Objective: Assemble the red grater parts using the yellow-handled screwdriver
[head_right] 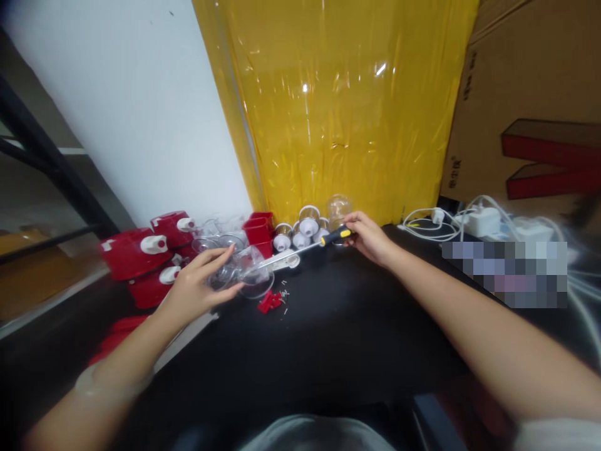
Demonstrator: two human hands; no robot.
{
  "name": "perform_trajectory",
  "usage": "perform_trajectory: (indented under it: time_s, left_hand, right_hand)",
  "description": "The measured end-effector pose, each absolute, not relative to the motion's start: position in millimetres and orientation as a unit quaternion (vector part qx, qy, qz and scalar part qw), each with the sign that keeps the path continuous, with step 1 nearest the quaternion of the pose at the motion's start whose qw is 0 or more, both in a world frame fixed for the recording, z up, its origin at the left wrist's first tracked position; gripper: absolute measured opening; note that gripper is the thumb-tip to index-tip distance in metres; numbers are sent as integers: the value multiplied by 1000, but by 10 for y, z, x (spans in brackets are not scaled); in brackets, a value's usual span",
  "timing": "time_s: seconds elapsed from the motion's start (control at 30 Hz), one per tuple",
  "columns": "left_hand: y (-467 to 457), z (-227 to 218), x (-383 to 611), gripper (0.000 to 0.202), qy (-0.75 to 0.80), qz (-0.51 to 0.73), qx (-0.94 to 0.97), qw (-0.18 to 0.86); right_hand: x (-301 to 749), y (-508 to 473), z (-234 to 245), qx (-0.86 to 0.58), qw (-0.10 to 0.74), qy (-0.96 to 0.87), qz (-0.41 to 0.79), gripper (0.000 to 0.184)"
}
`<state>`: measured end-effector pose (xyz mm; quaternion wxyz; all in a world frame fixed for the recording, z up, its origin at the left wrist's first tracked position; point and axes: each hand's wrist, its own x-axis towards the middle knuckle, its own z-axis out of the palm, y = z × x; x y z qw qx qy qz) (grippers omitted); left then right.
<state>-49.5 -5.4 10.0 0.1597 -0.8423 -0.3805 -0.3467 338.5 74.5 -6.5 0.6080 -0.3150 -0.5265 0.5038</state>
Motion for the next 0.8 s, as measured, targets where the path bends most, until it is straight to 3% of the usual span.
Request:
perform_trajectory:
  time_s: [0.13,0.3,0.37,0.47,0.67,0.8]
  left_hand:
    - [-50,103,-488,66,-382,-349,-842,157]
    - [-52,113,-478,67,-382,-341,-843,163]
    - [-53,117,-478,67,-380,-341,-844,163]
    - [-56,116,-481,67,-379,-345,-844,159]
    - [-63,111,-490,65,-390,-347,-839,154]
    - [-66,113,-493,66,-398,-339,-838,156]
  right_hand:
    - [3371,682,-28,-263,610,-506,550,29]
    - [3376,784,-79,-344,604,-550,464,42]
    - [3387,797,-84,-361,597,-561,444,37]
    - [3394,734,-47,-312,611,-533,495,28]
    - [3372,674,-24,-276,608,-510,542,32]
    - [3381,792,-97,-357,586,-559,465,49]
